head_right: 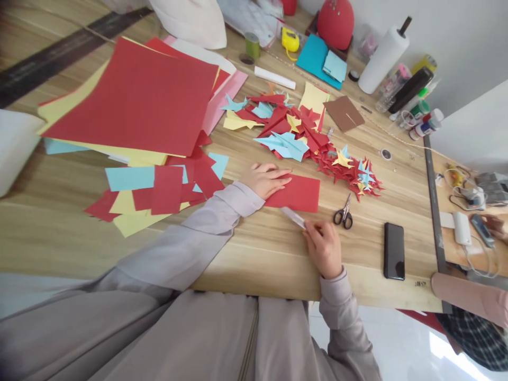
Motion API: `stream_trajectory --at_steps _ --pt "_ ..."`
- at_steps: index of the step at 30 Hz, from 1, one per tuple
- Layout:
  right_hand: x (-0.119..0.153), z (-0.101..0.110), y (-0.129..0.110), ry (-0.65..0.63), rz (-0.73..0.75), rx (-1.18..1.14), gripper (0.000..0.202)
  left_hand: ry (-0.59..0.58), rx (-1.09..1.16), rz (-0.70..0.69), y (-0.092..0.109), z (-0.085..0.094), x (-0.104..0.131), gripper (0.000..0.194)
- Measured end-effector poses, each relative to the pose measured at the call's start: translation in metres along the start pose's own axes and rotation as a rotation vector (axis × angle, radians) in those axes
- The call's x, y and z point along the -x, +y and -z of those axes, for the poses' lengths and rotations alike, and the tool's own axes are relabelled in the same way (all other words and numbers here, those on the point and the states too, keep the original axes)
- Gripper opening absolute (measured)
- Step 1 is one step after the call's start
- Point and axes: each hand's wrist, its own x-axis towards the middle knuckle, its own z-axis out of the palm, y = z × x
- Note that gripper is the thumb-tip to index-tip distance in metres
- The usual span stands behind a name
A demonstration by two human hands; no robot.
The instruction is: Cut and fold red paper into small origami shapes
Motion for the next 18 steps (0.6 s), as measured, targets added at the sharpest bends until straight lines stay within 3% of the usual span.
stream_trajectory --at_steps 5,7,9,13,18 --pt "0.022 0.016 0.037 0.296 -0.387 0.187 0.033 0.005 0.022 0.024 -0.001 -0.001 0.0 0.034" --pt "0.03 0.022 0.051 0.343 -0.566 0.286 0.036 0.001 0.024 0.029 -0.002 -0.001 0.0 0.034" --pt "0.037 0.027 0.063 0.301 -0.702 0.391 0.037 -0.017 0.025 0.026 -0.002 0.0 0.001 0.034" --pt "0.046 0.027 0.075 0.26 -0.797 0.536 0.034 0.001 -0.005 0.078 0.002 0.004 0.003 0.04" --pt "0.045 0.028 0.074 0.274 -0.78 0.582 0.029 0.069 -0.084 0.318 0.012 0.011 0.005 0.068"
